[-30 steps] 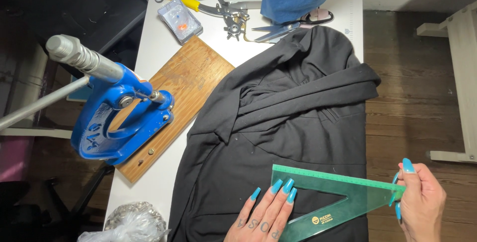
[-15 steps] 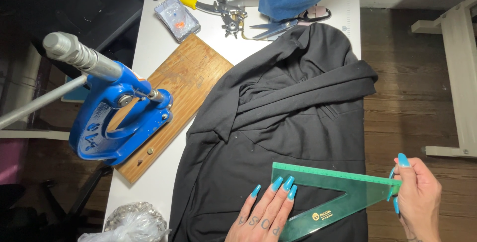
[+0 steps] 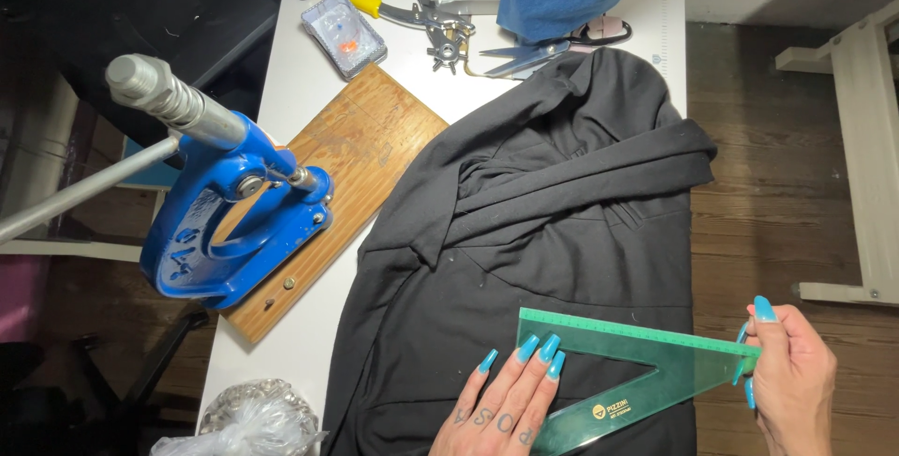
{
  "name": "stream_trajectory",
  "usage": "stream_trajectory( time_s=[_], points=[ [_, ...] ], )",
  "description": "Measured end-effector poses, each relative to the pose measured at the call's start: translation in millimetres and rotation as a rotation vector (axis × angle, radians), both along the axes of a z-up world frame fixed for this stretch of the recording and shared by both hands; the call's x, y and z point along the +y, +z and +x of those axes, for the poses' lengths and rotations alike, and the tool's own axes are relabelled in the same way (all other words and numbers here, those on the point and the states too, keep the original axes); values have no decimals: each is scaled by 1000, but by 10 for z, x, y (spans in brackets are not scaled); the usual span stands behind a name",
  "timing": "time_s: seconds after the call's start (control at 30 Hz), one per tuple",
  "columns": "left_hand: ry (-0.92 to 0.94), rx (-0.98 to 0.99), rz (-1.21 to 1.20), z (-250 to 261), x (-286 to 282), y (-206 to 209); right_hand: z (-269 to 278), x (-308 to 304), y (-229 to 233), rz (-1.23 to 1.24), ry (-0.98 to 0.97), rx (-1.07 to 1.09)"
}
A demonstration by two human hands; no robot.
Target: Marking a black garment using a triangle ruler and chalk for tailoring purposes
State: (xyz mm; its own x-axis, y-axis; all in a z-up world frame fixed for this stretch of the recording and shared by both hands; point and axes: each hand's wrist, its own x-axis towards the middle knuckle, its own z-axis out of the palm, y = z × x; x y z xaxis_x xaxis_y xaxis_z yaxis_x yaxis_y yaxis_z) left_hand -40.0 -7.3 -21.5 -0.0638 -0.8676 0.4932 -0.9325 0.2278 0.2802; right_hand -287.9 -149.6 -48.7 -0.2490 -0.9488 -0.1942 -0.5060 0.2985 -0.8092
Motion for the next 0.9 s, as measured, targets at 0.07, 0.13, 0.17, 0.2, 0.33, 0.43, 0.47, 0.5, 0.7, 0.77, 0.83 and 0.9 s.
stream_trajectory(
  time_s=[0.07, 0.13, 0.17, 0.2, 0.33, 0.43, 0.47, 0.5, 0.7, 0.77, 0.83, 0.9],
  points=[
    [14, -2, -11, -11, -6, -15, 13, -7, 25, 10, 6, 18],
    [27, -2, -18, -17, -3, -5, 26, 4, 72, 24, 10, 39],
    [15, 26, -12, -14, -1, 14, 35, 13, 107, 47, 21, 91],
    [4, 50, -11, -5, -15, 28, 55, -1, 137, 65, 34, 141],
    [24, 21, -10, -8, 12, -13, 19, -4, 94, 55, 24, 114],
    [-22, 55, 65, 4, 31, -14, 3, -8, 73, 52, 16, 128],
    [-21, 46, 41, 11, 19, -3, -9, -8, 64, 60, 24, 150],
    [-20, 36, 17, 19, 6, 8, -21, -9, 54, 67, 33, 173],
    [-25, 65, 58, 7, 37, -24, 38, 22, 120, 65, 16, 173],
    [-8, 45, 32, 2, 16, -27, 4, 1, 125, 44, 49, 247],
    [10, 24, 8, 1, 2, -37, -102, -3, 99, 25, 83, 320],
    [-10, 87, -12, -4, 6, -48, -280, 3, 46, -316, 210, 844]
  ],
)
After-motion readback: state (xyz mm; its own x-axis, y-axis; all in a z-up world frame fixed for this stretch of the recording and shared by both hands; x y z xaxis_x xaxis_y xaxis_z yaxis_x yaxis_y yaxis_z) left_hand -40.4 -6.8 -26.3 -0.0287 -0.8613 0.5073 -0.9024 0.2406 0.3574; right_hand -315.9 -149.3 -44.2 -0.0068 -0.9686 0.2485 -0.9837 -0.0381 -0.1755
